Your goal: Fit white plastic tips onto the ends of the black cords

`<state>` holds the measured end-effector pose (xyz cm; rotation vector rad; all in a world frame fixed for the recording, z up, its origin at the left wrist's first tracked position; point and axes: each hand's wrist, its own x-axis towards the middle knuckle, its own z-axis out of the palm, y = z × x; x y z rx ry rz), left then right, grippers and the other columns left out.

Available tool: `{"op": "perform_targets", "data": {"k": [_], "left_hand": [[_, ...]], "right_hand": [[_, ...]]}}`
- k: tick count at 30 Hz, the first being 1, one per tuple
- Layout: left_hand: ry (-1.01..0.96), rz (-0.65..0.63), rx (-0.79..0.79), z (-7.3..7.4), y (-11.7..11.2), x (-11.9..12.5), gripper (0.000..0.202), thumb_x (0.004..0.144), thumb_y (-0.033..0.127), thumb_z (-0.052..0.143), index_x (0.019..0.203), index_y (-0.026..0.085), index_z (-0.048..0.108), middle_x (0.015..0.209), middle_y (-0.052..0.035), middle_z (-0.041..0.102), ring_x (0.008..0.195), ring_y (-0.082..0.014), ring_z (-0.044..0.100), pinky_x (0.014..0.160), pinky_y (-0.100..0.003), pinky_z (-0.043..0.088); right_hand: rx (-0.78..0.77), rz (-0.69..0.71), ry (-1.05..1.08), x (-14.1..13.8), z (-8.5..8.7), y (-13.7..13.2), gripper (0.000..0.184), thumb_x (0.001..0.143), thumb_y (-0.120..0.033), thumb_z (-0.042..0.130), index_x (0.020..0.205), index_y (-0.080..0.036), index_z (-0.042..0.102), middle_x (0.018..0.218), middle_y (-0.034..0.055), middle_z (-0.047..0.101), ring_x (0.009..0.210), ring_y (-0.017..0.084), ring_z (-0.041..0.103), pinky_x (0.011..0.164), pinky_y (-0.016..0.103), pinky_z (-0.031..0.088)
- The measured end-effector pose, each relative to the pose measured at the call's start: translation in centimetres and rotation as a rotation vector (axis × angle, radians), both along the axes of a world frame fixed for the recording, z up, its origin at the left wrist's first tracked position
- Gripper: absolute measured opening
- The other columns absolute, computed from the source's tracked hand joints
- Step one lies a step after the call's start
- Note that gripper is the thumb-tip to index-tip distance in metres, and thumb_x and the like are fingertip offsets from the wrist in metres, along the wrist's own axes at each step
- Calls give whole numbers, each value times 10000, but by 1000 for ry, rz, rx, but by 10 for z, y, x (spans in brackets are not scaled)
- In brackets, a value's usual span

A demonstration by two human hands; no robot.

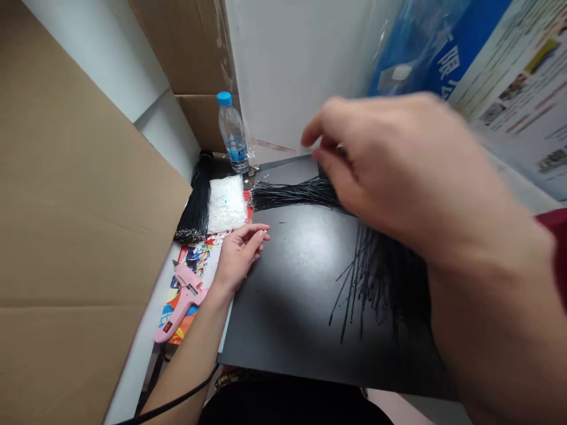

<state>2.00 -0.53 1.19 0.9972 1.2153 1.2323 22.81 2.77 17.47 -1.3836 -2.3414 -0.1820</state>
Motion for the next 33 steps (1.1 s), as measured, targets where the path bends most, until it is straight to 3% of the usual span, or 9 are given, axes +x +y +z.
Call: {"op": "perform_targets", "data": {"k": [3,6,8,11,19,24,29,33], "left_hand": [[-53,-46,-20,-1,-2,5,282,727,345,789,908,144,710,732,-18,664,534,-59,477,405,-137,293],[-101,-98,-67,-3,-2,10,294,713,350,795,896,148,683,681,3,632,503,-59,473,388,-139,269],[-109,-113,-87,-5,-1,11,299,704,348,797,885,141,678,667,5,623,488,-58,469,389,-148,274],[-87,-118,-78,-8,0,13,293,716,353,782,874,126,682,674,-1,633,461,-46,460,413,-166,303],[-38,-149,-39,-12,1,13,305,753,358,774,901,141,620,769,-28,704,474,-51,500,489,-199,383],[-13,-176,-37,-11,1,14,344,774,355,765,998,143,611,845,-55,741,500,-60,521,515,-210,409],[1,-197,-56,-10,0,13,332,773,376,767,966,143,631,871,-70,750,499,-62,527,515,-215,422],[-9,-211,-62,-11,0,13,326,773,372,770,962,140,642,894,-85,763,507,-63,540,521,-212,432]], "right_hand": [[-138,24,-19,-14,-35,-8,167,918,-137,577,1042,-164,686,914,96,746,846,252,712,742,342,511],[-299,122,205,-11,-94,-12,118,926,-156,566,936,-166,683,864,58,742,731,159,667,677,266,464],[-407,114,373,-8,-127,-16,117,917,-158,565,899,-167,680,782,26,721,643,118,617,631,236,438],[-506,65,608,-10,-157,-24,125,911,-207,571,916,-163,688,721,3,691,590,99,575,583,216,420],[-517,90,746,-15,-174,-30,137,899,-242,583,937,-155,682,685,-6,650,577,93,545,552,212,396],[-482,98,727,-14,-174,-32,140,910,-252,581,920,-160,687,613,-33,583,524,81,481,534,212,371],[-464,73,720,-14,-173,-32,129,895,-258,604,899,-165,693,579,-49,539,502,75,449,528,211,362],[-447,49,744,-14,-172,-32,145,899,-265,596,852,-168,693,621,-24,590,547,87,502,550,215,387]]}}
